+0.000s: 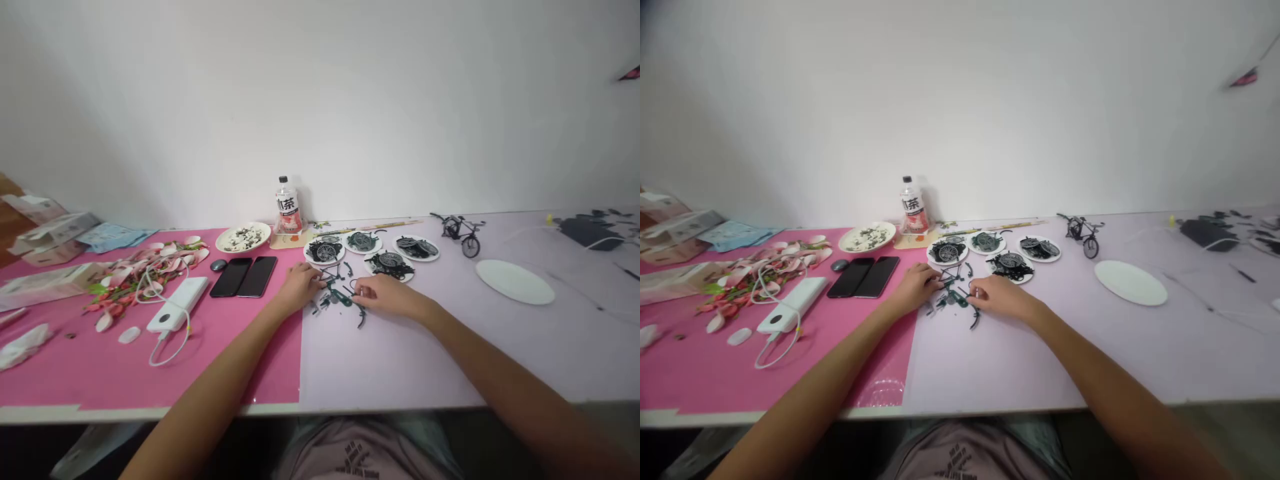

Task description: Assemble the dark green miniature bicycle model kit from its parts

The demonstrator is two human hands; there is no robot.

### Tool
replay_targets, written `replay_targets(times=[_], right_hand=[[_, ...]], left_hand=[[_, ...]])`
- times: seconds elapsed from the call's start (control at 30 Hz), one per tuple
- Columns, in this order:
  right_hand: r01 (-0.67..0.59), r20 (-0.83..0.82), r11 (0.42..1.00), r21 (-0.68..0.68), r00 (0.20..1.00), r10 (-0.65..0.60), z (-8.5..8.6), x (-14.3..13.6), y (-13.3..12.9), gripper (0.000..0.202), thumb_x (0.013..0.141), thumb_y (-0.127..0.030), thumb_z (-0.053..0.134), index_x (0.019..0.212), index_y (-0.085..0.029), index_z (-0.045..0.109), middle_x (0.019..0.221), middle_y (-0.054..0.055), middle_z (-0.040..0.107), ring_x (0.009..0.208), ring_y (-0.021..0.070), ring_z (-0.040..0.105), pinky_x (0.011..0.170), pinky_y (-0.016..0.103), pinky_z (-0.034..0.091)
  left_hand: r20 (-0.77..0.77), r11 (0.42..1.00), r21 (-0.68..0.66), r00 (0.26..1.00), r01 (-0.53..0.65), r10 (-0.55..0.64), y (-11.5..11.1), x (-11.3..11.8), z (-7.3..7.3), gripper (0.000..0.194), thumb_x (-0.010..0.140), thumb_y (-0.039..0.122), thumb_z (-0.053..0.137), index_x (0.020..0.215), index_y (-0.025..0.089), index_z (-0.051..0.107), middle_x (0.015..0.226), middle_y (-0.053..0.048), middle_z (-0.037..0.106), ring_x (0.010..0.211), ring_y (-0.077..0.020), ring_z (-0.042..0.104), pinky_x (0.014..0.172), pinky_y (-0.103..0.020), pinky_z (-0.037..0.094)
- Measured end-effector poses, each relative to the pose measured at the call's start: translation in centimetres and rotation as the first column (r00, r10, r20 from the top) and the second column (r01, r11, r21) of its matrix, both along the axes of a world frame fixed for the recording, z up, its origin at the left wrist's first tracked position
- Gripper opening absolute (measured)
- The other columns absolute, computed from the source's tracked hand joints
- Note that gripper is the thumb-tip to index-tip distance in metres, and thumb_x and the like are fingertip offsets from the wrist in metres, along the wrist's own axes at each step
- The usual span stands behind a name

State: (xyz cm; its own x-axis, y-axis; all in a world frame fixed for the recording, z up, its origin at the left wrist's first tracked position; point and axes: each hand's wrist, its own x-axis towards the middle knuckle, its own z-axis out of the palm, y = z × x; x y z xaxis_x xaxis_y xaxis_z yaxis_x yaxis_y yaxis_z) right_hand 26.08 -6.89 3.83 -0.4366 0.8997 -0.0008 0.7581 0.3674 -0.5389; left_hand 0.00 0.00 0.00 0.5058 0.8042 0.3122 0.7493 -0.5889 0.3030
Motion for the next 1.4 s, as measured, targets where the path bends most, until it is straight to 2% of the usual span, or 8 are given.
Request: replay_targets(times=[0.1,0.3,0.57,0.8,0.87,0.97,1.07,1.4], right_hand=[[0.003,-0.003,1.000,-0.006,1.000,-0.003,-0.1,-0.2,-0.1,0.019,0.091,-0.039,0.061,0.083,-0.021,0.064,0.074,0.002,0.069,0.066,0.0171,0.059,0.062,0.026,0.037],[0.004,-0.009,1.000,-0.020,1.000,-0.005,-0.3,-0.4,-0.1,0.020,0.092,-0.038,0.061,0.082,-0.021,0.063,0.071,0.000,0.068,0.063,0.0158,0.057,0.061,0.026,0.036],[0.033,0.003,0.999,0.010,0.999,-0.033,-0.5,-0.2,0.2,0.021,0.091,-0.042,0.062,0.087,-0.022,0.066,0.078,0.002,0.072,0.068,0.0184,0.062,0.064,0.027,0.039],[0.045,-0.002,0.997,0.057,0.999,-0.045,-0.4,0.1,0.5,0.025,0.093,-0.046,0.061,0.094,-0.021,0.069,0.082,0.004,0.074,0.071,0.0192,0.064,0.066,0.028,0.040],[0.046,-0.008,0.997,0.056,0.999,-0.046,-0.4,0.1,0.5,0.026,0.093,-0.046,0.061,0.093,-0.021,0.069,0.084,0.005,0.074,0.073,0.0195,0.064,0.066,0.028,0.040],[0.040,-0.016,0.997,0.063,0.999,-0.039,-0.4,0.1,0.5,0.026,0.093,-0.046,0.061,0.094,-0.021,0.069,0.086,0.005,0.074,0.074,0.0197,0.065,0.067,0.028,0.041],[0.042,-0.016,0.997,0.060,0.999,-0.041,-0.4,0.0,0.4,0.027,0.093,-0.046,0.062,0.096,-0.021,0.069,0.086,0.005,0.074,0.075,0.0197,0.065,0.067,0.028,0.041],[0.045,-0.014,0.998,0.043,0.999,-0.045,-0.4,0.1,0.5,0.027,0.092,-0.047,0.062,0.096,-0.021,0.070,0.085,0.004,0.074,0.074,0.0198,0.065,0.067,0.028,0.042]], left_hand=[[-0.029,1.000,0.008,1.000,-0.001,0.002,-0.2,0.3,-0.1,0.025,0.097,0.039,0.059,0.104,0.022,0.076,0.108,-0.011,0.071,0.110,-0.0296,0.057,0.098,-0.044,0.042],[-0.024,0.996,-0.035,0.996,-0.086,0.086,-0.5,0.9,-0.2,0.024,0.096,0.040,0.060,0.101,0.021,0.074,0.112,-0.011,0.070,0.113,-0.0314,0.055,0.098,-0.047,0.041],[0.132,0.998,-0.054,0.990,-0.033,0.040,-0.5,0.9,0.0,0.010,0.093,0.030,0.067,0.091,0.022,0.072,0.098,-0.005,0.076,0.103,-0.0253,0.062,0.100,-0.044,0.040],[0.237,0.997,-0.028,0.970,0.070,-0.062,-0.6,1.4,-0.1,0.022,0.097,0.034,0.061,0.101,0.022,0.079,0.099,-0.005,0.079,0.095,-0.0224,0.066,0.094,-0.036,0.047],[0.209,0.998,-0.012,0.976,0.057,-0.053,-0.4,1.3,-0.2,0.024,0.098,0.028,0.057,0.107,0.021,0.079,0.103,-0.008,0.078,0.099,-0.0237,0.065,0.095,-0.037,0.047],[0.101,0.999,-0.002,0.994,-0.032,0.032,-0.1,0.9,-0.4,0.031,0.094,0.014,0.052,0.111,0.021,0.078,0.112,-0.010,0.074,0.107,-0.0270,0.060,0.095,-0.041,0.046],[-0.009,0.999,-0.009,0.999,-0.031,0.031,0.0,0.3,-0.3,0.041,0.086,0.004,0.050,0.108,0.023,0.078,0.117,-0.010,0.071,0.111,-0.0279,0.056,0.099,-0.045,0.042],[-0.132,0.998,-0.029,0.990,0.054,-0.057,-0.2,-0.4,0.7,0.041,0.085,0.003,0.050,0.108,0.024,0.077,0.108,-0.010,0.071,0.109,-0.0287,0.055,0.096,-0.044,0.037]])
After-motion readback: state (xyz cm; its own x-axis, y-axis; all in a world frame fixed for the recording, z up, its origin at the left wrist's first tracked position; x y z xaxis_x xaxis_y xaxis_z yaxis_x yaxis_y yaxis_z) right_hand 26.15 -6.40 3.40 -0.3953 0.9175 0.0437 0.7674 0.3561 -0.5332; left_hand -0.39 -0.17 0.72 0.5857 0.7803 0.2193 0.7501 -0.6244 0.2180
